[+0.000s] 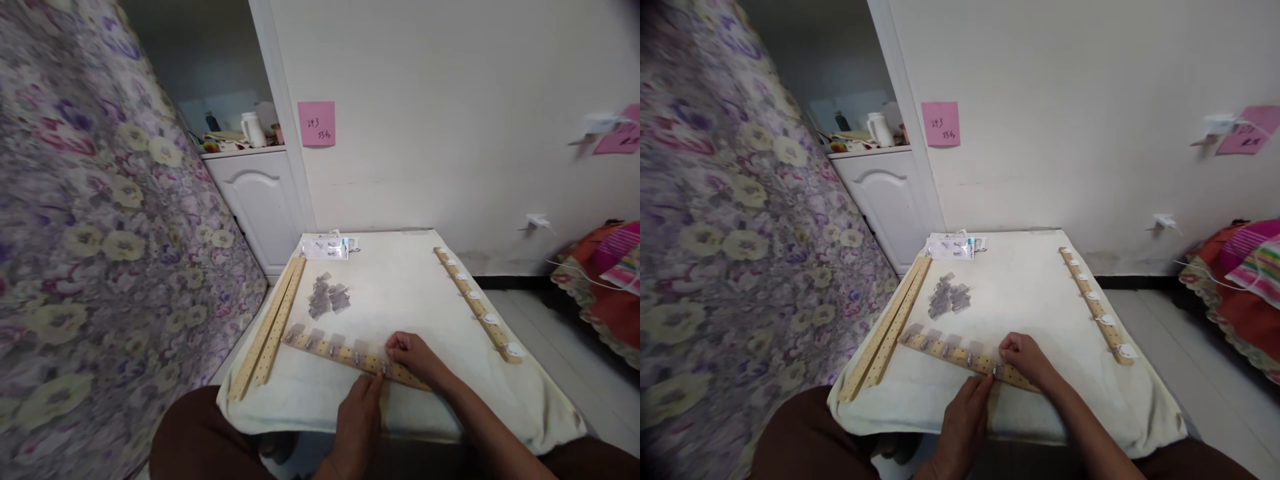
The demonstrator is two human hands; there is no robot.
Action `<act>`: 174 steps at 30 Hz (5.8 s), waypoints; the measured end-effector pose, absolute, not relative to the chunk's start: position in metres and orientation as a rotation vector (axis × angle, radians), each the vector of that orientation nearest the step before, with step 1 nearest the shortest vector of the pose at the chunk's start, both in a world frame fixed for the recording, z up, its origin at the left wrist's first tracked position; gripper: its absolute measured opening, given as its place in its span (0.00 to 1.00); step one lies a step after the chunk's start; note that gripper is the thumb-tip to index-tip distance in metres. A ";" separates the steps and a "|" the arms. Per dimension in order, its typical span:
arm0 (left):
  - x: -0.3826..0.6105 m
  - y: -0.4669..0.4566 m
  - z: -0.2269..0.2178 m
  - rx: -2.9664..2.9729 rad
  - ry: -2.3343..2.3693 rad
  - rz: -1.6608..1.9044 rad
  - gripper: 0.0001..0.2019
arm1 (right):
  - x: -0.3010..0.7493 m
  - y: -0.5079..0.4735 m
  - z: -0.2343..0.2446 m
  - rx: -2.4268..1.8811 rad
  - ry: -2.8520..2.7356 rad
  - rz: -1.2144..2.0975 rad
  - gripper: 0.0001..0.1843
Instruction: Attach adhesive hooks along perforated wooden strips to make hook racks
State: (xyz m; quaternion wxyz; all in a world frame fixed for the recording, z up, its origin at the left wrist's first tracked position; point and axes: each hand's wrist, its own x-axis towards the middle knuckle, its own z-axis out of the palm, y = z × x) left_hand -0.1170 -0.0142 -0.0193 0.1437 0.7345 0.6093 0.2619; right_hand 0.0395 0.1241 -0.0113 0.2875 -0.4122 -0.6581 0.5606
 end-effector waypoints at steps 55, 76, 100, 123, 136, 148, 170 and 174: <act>-0.112 -0.011 -0.002 2.052 1.805 0.689 0.24 | 0.033 0.124 -0.015 -1.242 -1.829 1.434 0.13; -0.122 -0.015 -0.002 2.143 1.556 0.917 0.22 | 0.045 0.123 -0.001 -1.138 -1.733 1.517 0.10; -0.208 0.140 0.050 1.923 2.407 0.445 0.10 | 0.044 0.128 -0.008 -1.122 -1.729 1.508 0.04; -0.086 0.050 0.079 1.862 1.739 0.975 0.06 | 0.063 0.125 0.031 -0.995 -1.407 1.493 0.13; -0.126 0.025 0.057 1.724 1.862 0.960 0.12 | 0.085 0.131 0.029 -1.132 -1.505 1.380 0.15; -0.103 0.002 0.015 1.792 1.963 0.621 0.21 | 0.080 0.124 0.026 -1.050 -1.596 1.587 0.14; -0.107 -0.014 0.001 1.948 1.868 0.564 0.25 | 0.059 0.123 0.006 -1.144 -1.868 1.545 0.24; -0.107 -0.013 0.001 1.936 1.881 0.563 0.24 | 0.061 0.121 0.010 -1.126 -1.912 1.523 0.20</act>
